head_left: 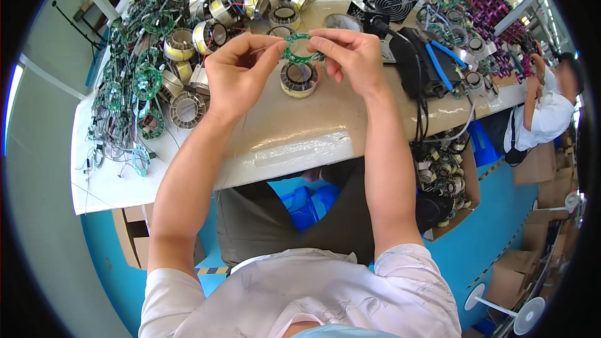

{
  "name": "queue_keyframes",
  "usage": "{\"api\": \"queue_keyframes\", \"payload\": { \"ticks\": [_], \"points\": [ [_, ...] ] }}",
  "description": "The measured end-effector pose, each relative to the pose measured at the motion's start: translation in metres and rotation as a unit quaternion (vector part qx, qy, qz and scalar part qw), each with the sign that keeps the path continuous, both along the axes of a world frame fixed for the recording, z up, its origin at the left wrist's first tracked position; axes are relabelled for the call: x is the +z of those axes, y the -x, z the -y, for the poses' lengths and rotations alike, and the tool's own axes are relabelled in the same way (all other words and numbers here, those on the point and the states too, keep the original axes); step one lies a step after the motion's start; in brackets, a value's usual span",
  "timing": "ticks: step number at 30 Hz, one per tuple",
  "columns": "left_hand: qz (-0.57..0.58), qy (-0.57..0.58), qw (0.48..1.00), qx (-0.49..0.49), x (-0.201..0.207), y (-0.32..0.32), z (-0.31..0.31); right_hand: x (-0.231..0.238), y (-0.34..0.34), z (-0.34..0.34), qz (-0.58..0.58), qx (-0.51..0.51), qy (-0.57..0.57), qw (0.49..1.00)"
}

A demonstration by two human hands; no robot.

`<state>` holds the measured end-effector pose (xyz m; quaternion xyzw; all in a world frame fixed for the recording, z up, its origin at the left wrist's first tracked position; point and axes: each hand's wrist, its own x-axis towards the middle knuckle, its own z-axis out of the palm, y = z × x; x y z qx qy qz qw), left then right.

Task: Soldering wires onto small circular printed circuit boards at a manufacturing workbench.

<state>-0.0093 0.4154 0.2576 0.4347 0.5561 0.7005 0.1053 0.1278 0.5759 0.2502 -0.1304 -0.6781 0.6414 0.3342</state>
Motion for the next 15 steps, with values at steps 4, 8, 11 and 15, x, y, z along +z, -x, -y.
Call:
{"api": "queue_keyframes", "payload": {
  "ticks": [4,8,11,15],
  "points": [
    [0.013,0.003,0.999,-0.030,-0.003,0.004,0.001,-0.003,0.001,0.000,-0.009,-0.009,-0.004,1.000],
    [-0.002,0.016,0.999,-0.045,-0.003,0.005,0.006,-0.004,0.001,0.000,-0.013,-0.011,-0.015,1.000],
    [-0.043,0.005,0.998,-0.046,-0.009,0.010,0.003,-0.006,0.000,0.001,-0.014,-0.011,-0.021,1.000],
    [-0.149,-0.079,0.985,-0.034,-0.014,0.015,-0.007,-0.007,-0.001,0.000,-0.011,-0.011,-0.026,1.000]
  ]
}}
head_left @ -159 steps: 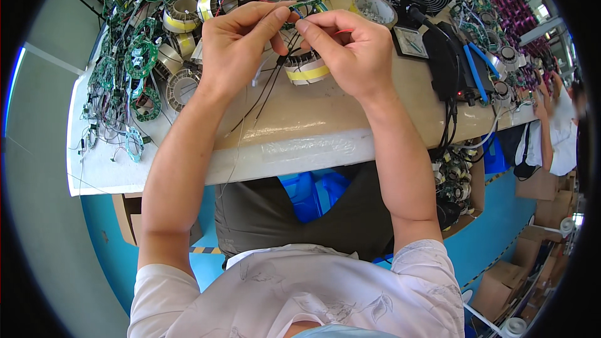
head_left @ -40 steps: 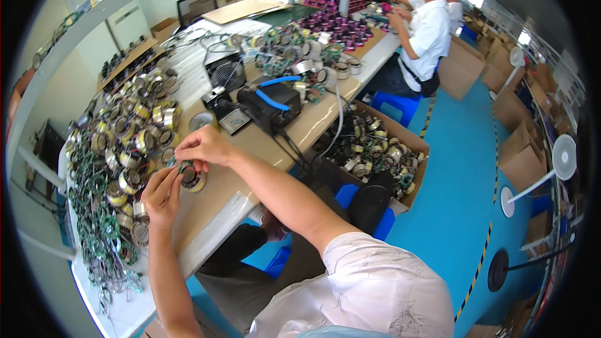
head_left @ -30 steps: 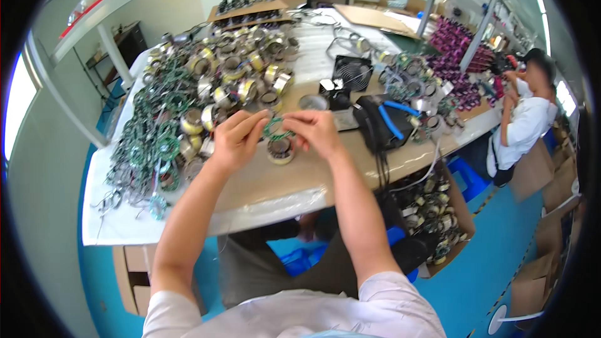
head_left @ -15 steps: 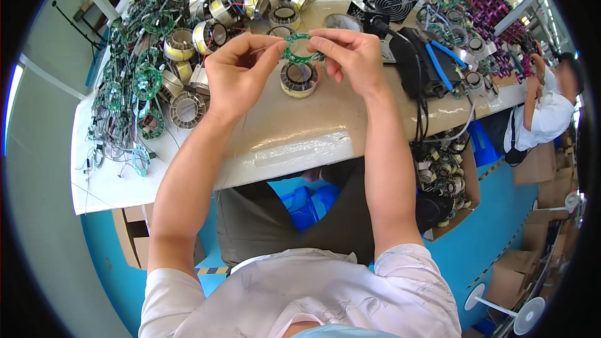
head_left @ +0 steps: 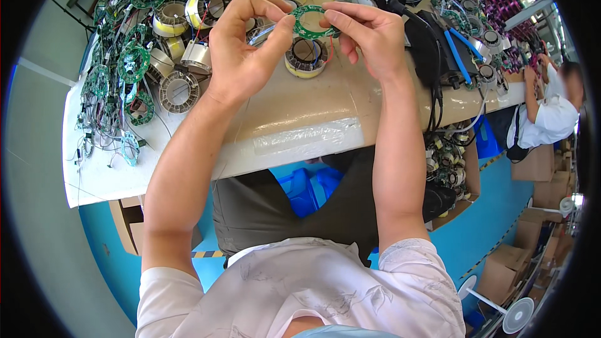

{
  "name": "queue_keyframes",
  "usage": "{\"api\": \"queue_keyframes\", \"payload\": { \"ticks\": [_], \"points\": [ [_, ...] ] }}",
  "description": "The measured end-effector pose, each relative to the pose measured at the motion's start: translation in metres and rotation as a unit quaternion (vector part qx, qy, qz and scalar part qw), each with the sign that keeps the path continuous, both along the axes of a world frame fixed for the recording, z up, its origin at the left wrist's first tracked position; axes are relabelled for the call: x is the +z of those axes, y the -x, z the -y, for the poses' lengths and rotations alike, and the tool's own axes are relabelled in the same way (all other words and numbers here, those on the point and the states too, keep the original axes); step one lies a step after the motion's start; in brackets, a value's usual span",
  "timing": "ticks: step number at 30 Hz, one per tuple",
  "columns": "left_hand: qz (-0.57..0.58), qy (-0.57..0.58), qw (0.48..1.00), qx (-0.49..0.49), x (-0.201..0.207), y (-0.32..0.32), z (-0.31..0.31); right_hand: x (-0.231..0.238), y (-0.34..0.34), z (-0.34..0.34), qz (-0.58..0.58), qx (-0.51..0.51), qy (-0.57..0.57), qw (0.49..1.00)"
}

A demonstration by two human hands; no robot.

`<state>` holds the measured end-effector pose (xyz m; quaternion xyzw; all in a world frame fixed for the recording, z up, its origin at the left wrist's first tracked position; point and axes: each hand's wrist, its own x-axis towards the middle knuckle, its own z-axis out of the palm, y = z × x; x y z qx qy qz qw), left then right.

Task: Soldering wires onto small circular printed circuit boards at a manufacturing workbench.

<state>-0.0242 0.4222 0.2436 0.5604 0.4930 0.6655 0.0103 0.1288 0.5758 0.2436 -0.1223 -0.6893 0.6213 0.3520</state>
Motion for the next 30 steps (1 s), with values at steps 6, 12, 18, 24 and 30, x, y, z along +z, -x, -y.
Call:
{"api": "queue_keyframes", "payload": {
  "ticks": [6,12,18,24,30],
  "points": [
    [0.024,0.037,0.996,-0.080,-0.004,0.000,-0.004,0.001,0.001,-0.001,-0.007,0.011,-0.002,1.000],
    [0.068,0.044,0.990,-0.118,-0.008,-0.003,-0.005,0.001,0.000,-0.001,0.004,0.000,0.009,1.000],
    [0.071,0.057,0.991,-0.098,-0.003,-0.008,-0.002,0.004,0.001,0.001,-0.009,-0.024,0.036,0.999],
    [0.053,0.051,0.993,-0.094,-0.004,-0.006,-0.002,0.011,-0.012,-0.004,-0.013,-0.259,0.242,0.935],
    [0.028,0.043,0.995,-0.090,-0.004,-0.006,-0.004,0.002,-0.021,-0.031,-0.065,-0.326,0.262,0.906]
  ]
}}
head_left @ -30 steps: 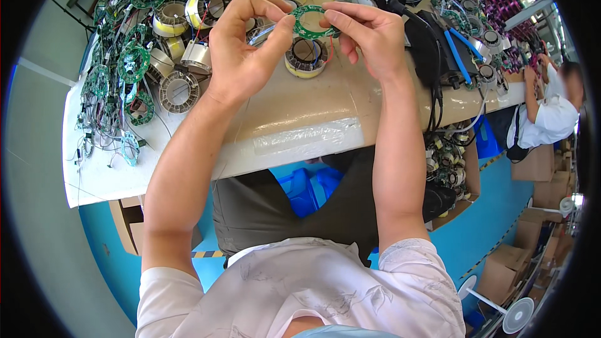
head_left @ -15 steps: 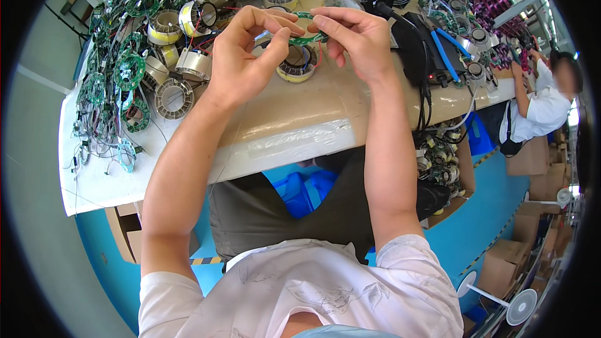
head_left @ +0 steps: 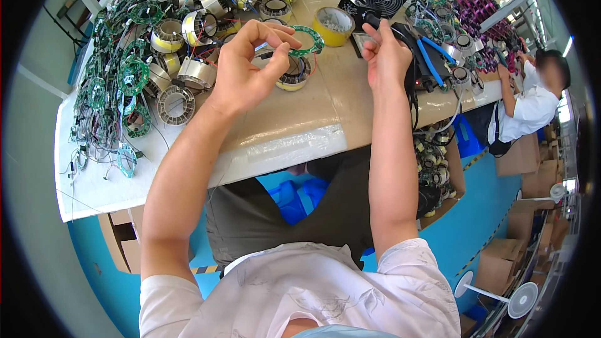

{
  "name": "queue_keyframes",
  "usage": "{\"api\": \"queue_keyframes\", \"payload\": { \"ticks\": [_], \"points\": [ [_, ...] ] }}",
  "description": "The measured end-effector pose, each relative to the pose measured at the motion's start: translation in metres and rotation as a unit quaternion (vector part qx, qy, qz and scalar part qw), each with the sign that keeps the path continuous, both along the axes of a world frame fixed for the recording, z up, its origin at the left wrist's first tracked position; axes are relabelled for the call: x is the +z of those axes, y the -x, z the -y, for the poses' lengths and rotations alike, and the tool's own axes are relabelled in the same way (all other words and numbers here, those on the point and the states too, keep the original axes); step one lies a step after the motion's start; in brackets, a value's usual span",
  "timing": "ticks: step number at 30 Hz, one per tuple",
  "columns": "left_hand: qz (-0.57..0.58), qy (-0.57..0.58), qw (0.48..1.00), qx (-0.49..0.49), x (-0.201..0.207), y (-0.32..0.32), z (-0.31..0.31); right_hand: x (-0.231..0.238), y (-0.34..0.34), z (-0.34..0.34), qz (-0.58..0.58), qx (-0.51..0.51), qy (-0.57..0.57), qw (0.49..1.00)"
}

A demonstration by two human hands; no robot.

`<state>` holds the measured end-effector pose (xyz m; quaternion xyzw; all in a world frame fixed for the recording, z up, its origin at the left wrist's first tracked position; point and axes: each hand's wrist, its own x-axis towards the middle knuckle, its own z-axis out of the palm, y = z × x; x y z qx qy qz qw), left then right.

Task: Soldering wires onto small circular printed circuit boards at a manufacturing workbench.

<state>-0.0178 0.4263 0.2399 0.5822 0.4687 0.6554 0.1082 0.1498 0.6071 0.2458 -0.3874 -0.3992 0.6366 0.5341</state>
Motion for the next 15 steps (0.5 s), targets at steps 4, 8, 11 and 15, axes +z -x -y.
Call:
{"api": "queue_keyframes", "payload": {
  "ticks": [4,8,11,15],
  "points": [
    [0.019,0.016,1.000,0.002,0.001,0.002,0.002,0.005,0.006,-0.006,0.088,-0.025,-0.054,0.994],
    [-0.008,0.005,1.000,0.008,-0.003,0.007,0.003,0.007,-0.011,0.015,0.212,-0.116,-0.251,0.937],
    [-0.010,0.012,1.000,0.005,-0.003,0.004,-0.002,-0.010,-0.031,0.037,0.110,-0.154,-0.308,0.932],
    [0.002,0.015,1.000,0.001,0.000,0.004,0.002,-0.027,-0.031,0.075,-0.062,-0.142,-0.321,0.934]
  ]
}}
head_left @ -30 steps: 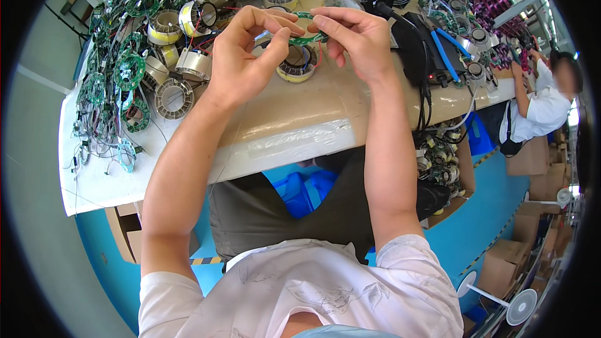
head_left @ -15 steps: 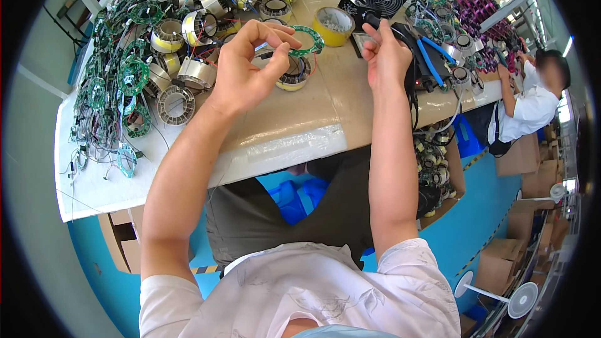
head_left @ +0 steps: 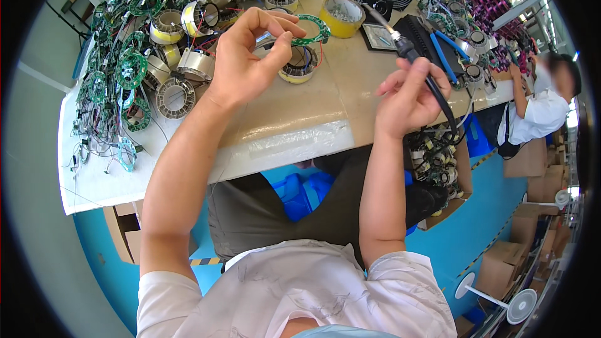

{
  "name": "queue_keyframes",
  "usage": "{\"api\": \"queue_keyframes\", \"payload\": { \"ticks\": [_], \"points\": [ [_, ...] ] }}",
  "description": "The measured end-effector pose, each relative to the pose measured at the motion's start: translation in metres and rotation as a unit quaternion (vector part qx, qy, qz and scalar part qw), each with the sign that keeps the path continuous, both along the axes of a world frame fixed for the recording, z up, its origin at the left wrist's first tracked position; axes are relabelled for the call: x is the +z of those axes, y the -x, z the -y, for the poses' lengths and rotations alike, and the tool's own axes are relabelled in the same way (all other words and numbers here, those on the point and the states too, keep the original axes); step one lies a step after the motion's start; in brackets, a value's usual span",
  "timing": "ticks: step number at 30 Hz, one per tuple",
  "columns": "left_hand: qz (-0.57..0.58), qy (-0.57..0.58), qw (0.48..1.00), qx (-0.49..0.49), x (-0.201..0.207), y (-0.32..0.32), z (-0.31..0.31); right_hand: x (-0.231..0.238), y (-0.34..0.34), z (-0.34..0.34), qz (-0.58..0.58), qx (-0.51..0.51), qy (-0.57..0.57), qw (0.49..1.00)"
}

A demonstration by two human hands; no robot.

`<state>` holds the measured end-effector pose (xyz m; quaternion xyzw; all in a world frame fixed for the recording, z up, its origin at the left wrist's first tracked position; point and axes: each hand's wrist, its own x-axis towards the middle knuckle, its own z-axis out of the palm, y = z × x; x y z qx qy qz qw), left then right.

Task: Soldering wires onto small circular printed circuit boards at a manufacturing workbench.

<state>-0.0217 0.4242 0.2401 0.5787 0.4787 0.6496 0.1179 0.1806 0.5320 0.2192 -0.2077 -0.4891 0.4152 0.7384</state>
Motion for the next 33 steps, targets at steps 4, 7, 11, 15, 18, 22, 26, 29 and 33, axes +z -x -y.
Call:
{"api": "queue_keyframes", "payload": {
  "ticks": [4,7,11,15,18,22,26,29,33],
  "points": [
    [0.002,0.001,1.000,-0.008,-0.002,0.001,-0.001,-0.016,0.000,0.027,0.014,0.091,-0.038,0.995],
    [-0.003,0.000,1.000,-0.006,-0.001,0.001,-0.003,-0.023,-0.006,0.027,0.049,0.094,-0.116,0.988],
    [-0.005,0.001,1.000,-0.013,0.000,0.000,-0.004,-0.026,-0.012,0.025,0.071,0.095,-0.145,0.982],
    [0.000,0.000,1.000,-0.014,0.000,0.001,-0.002,-0.023,-0.009,0.031,0.095,0.088,-0.123,0.984],
    [-0.005,-0.001,1.000,-0.019,0.000,0.000,-0.002,-0.022,-0.009,0.031,0.101,0.077,-0.133,0.983],
    [-0.004,0.005,1.000,-0.019,0.001,0.000,-0.001,-0.023,-0.009,0.029,0.123,0.069,-0.154,0.978],
    [-0.002,0.009,1.000,-0.016,0.002,-0.001,-0.001,-0.022,-0.009,0.029,0.136,0.064,-0.167,0.974],
    [-0.004,0.008,1.000,-0.018,0.002,-0.001,-0.001,-0.020,-0.010,0.029,0.147,0.059,-0.172,0.972],
    [-0.006,0.007,1.000,-0.020,0.002,0.000,-0.001,-0.019,-0.010,0.029,0.147,0.061,-0.175,0.972]
  ]
}}
